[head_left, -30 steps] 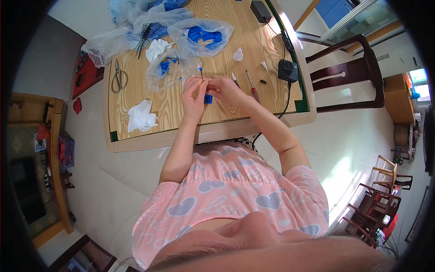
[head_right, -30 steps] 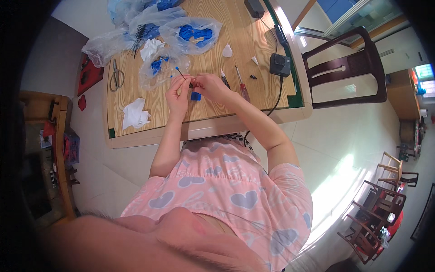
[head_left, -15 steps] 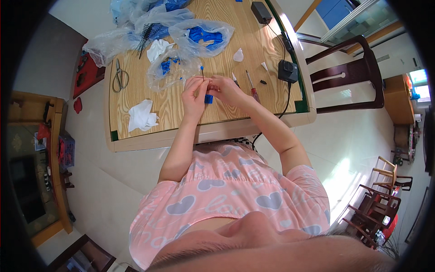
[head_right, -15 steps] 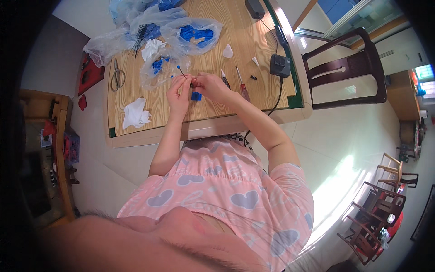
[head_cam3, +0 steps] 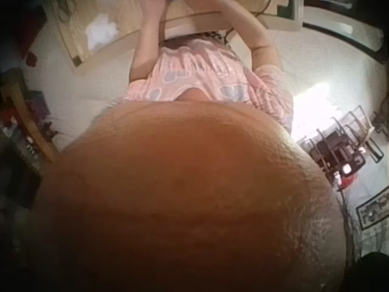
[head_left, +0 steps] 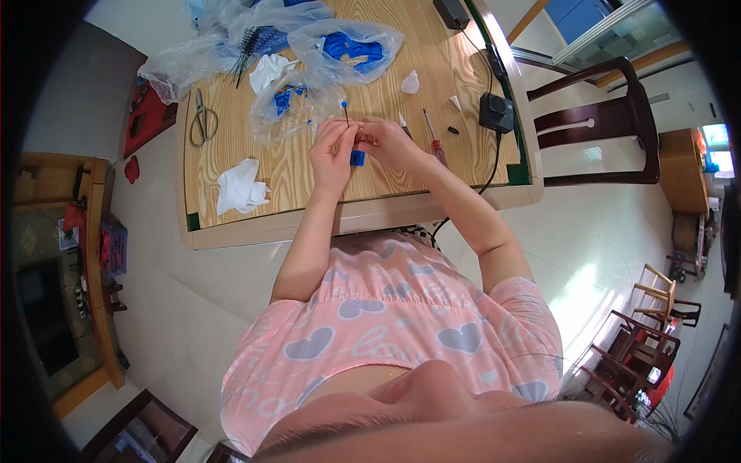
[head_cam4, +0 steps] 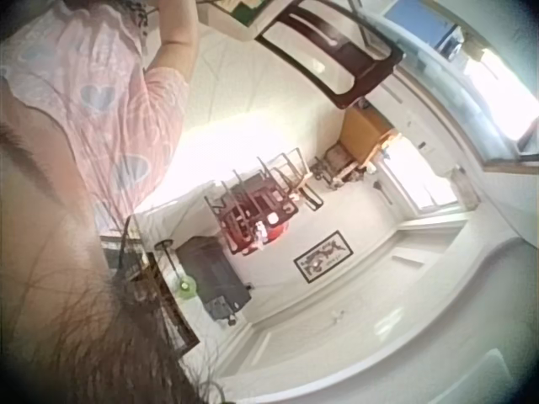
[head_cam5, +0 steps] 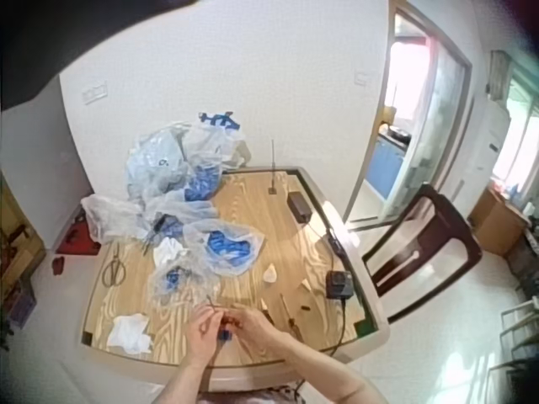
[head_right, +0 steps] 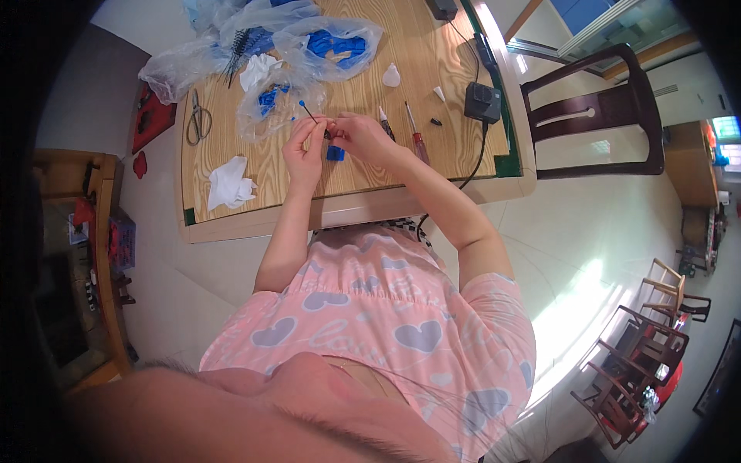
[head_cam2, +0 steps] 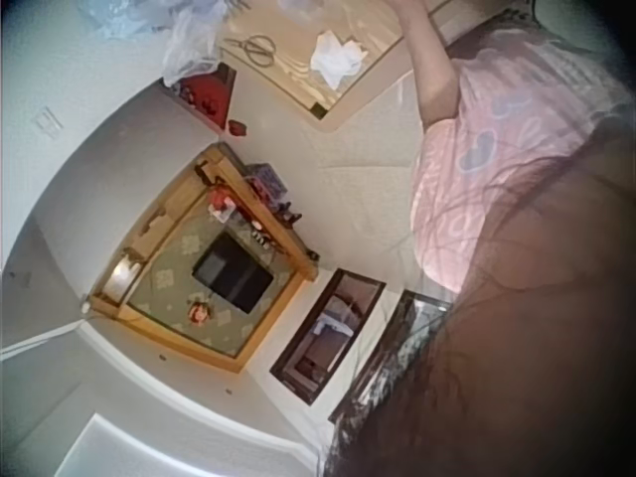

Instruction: Assembling blue plastic housing components with a spring and a thin metal rod.

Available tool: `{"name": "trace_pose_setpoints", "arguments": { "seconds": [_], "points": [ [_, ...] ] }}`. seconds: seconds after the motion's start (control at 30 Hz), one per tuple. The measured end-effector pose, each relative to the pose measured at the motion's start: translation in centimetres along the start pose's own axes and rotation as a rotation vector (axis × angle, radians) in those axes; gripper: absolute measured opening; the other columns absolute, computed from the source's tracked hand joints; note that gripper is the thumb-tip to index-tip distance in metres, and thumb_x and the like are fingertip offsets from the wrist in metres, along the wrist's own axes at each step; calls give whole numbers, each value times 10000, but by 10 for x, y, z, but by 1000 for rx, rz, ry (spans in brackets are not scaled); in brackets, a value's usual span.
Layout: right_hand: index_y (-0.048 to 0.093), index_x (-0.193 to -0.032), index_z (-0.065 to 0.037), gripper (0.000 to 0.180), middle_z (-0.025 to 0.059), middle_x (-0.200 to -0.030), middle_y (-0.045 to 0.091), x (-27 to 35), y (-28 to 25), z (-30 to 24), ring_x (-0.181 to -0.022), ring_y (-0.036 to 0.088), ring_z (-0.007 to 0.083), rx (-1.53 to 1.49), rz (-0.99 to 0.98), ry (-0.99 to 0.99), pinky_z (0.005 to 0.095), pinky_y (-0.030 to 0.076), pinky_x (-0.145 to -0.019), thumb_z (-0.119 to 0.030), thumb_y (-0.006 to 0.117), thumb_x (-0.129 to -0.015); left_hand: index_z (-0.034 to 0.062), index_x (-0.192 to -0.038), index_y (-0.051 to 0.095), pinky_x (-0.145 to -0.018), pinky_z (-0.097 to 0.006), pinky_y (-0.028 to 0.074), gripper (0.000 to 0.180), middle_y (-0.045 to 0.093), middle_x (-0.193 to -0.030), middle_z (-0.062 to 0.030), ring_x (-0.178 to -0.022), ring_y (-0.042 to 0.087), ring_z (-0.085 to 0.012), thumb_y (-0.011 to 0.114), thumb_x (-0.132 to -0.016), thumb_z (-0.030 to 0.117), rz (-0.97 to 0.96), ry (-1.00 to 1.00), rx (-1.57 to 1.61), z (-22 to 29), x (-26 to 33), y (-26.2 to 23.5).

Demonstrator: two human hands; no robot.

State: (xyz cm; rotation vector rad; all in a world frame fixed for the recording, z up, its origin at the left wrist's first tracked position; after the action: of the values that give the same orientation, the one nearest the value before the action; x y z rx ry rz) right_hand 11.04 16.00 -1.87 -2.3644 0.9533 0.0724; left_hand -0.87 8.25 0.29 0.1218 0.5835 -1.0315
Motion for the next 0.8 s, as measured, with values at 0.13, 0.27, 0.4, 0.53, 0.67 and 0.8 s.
{"name": "trace_pose_setpoints", "arguments": {
  "seconds": [0.13, 0.27, 0.4, 0.53, 0.67, 0.8],
  "points": [
    [644, -938, -15, 189, 128, -805, 608, 0, 2, 3, -742, 615, 290, 9, -2, -43, 371, 489, -668, -46, 674, -753, -15, -868, 687, -861, -309, 451, 107, 669, -917, -88, -937, 603, -195, 600, -886, 45, -2, -2, -4, -5, 1, 0],
    [646, -961, -19, 207, 129, -811, 608, 0, 2, 4, -745, 616, 285, 27, -21, -43, 370, 490, -670, -46, 674, -757, -27, -888, 673, -851, -331, 458, 75, 660, -903, -112, -928, 600, -238, 634, -848, 24, 11, -5, -2, -10, 3, 0],
    [646, -974, -19, 218, 129, -811, 607, 1, 3, 6, -743, 616, 281, 11, -8, -41, 371, 490, -670, -47, 677, -759, -26, -890, 675, -848, -327, 459, 77, 662, -902, -113, -930, 599, -235, 634, -850, 26, 13, 2, 3, -6, 2, 1],
    [646, -976, -18, 226, 128, -808, 604, 0, 2, 5, -742, 617, 278, 4, -23, -12, 371, 492, -668, -44, 682, -755, -26, -885, 677, -843, -323, 461, 76, 664, -899, -112, -925, 598, -233, 630, -852, 25, 13, -2, 10, -5, 1, 0],
    [647, -983, -19, 234, 129, -806, 601, -1, 2, 3, -736, 617, 276, -1, -18, -22, 370, 492, -666, -42, 683, -753, -24, -882, 679, -842, -326, 462, 76, 665, -899, -110, -923, 598, -233, 628, -853, 24, 11, 19, -8, -2, 1, -1],
    [647, -985, -17, 235, 129, -806, 601, 0, 0, -1, -727, 616, 275, -7, -17, -1, 368, 491, -662, -43, 683, -754, -13, -870, 692, -868, -310, 447, 120, 672, -925, -87, -955, 599, -198, 599, -893, 58, 3, -6, 6, -3, 1, -1]
  ]
}}
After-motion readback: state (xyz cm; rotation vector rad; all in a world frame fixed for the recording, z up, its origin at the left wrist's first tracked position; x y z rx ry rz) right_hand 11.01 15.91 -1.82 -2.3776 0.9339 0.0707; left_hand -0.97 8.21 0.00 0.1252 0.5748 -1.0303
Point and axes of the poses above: each hand's wrist, its own x-axis away from the middle knuckle, its own y-axis out of the palm, z = x × y, the point moved 3 cm from there along -x, towards the middle knuckle
